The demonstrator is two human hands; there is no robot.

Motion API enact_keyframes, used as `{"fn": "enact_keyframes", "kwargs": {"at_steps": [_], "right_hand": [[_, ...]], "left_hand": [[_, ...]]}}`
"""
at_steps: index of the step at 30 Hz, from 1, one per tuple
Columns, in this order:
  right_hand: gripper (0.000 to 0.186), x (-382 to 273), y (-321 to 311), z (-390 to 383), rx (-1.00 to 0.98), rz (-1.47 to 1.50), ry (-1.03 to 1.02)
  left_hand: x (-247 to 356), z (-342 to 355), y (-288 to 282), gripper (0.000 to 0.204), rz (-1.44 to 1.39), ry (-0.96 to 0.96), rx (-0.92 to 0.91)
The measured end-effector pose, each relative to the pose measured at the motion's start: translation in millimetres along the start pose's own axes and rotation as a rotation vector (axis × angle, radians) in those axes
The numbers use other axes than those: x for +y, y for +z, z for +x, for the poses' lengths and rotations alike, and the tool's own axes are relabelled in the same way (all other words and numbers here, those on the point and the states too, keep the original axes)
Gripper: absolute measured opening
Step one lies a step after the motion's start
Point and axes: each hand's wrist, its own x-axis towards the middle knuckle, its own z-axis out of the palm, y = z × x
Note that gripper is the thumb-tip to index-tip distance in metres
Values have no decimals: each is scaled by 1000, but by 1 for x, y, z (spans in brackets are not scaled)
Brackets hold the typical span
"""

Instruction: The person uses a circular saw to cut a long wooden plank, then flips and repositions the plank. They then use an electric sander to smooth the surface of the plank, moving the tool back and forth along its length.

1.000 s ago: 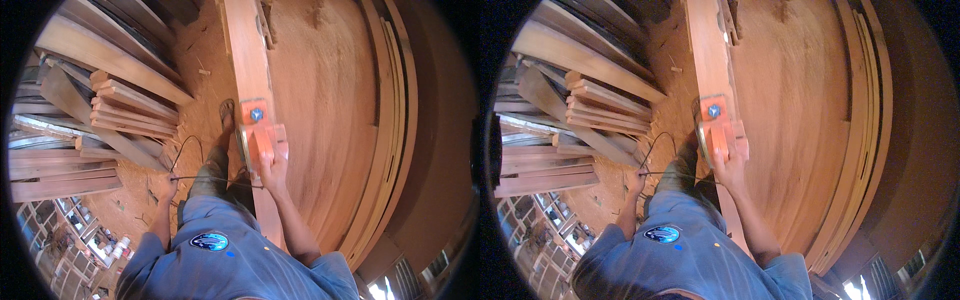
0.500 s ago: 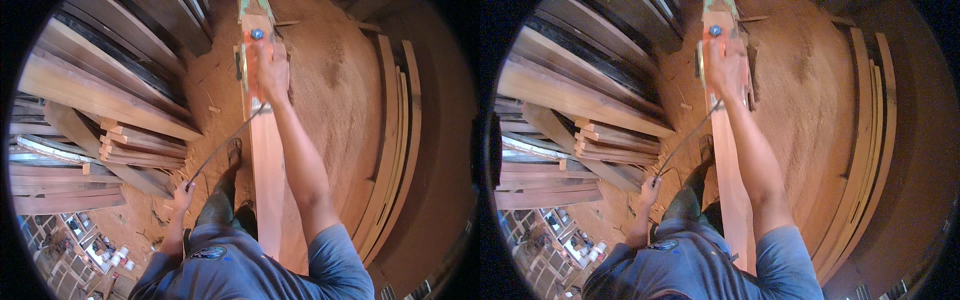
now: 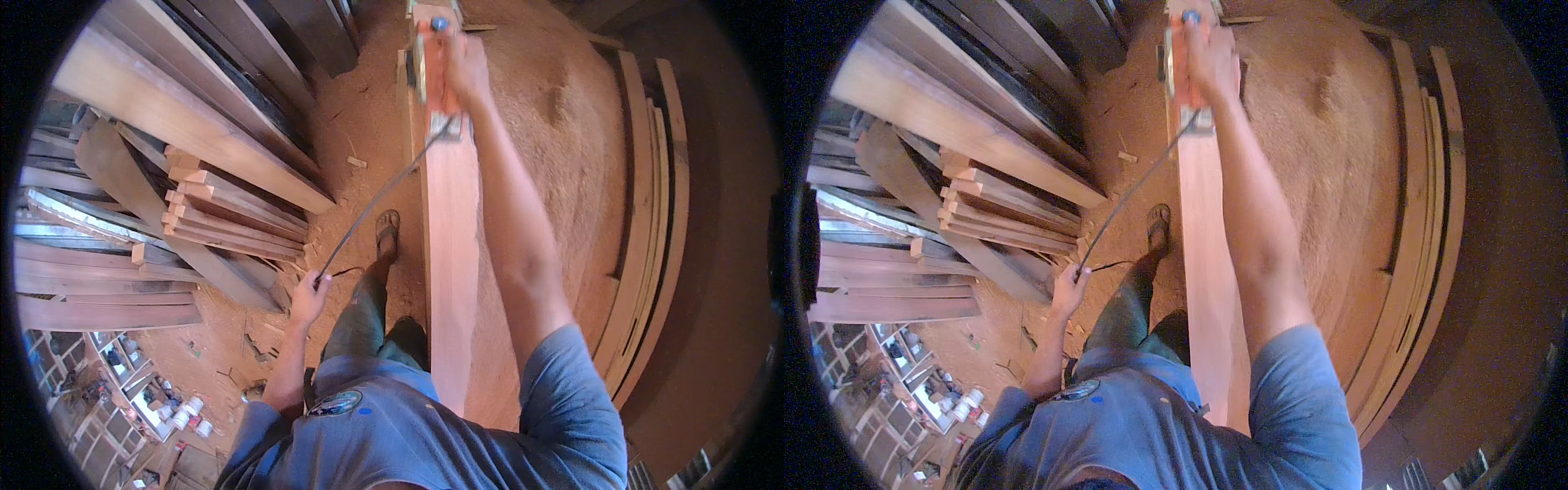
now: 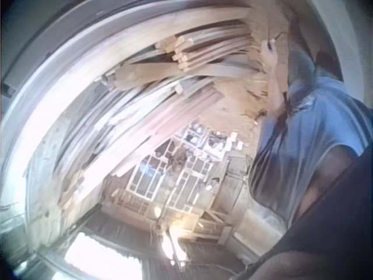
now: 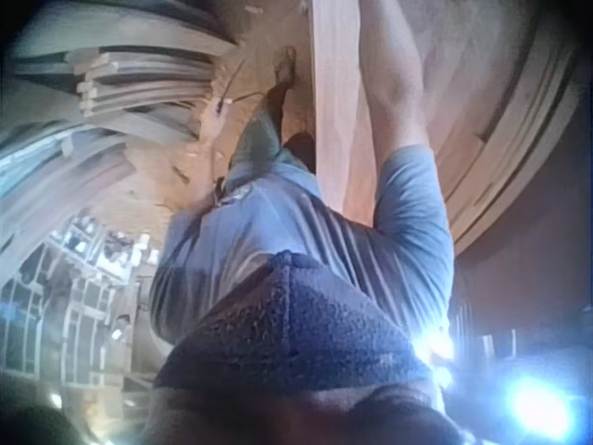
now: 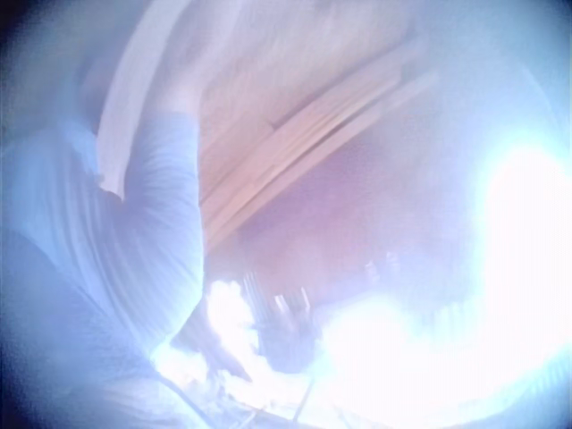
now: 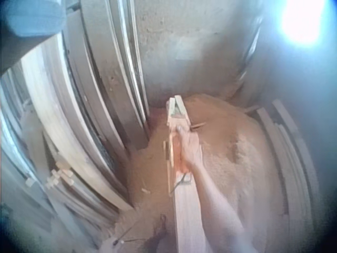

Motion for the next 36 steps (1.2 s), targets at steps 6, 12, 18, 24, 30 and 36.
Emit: {"fn": "enact_keyframes", "kwargs": {"at_steps": [6,12,18,24,30,36], "right_hand": [[52,-4,-110,-299,-145,137,148],[46,8,-250,-652,-373,121,435],[42,14,-305,-831,-283,221,495],[46,-3,-267,-723,-288,199,489],[56,-19,-222,-577,-250,127,412],[41,-18,-156,-452,-73,220,232]], "left_hand": [[-170,-62,29,25,197,86,80],[-226,-146,49,23,290,68,-92],[-217,-194,85,26,372,223,-276],[-288,-172,82,26,289,192,-67],[-206,-159,46,26,333,76,5],[-198,-123,33,29,310,48,75]]}}
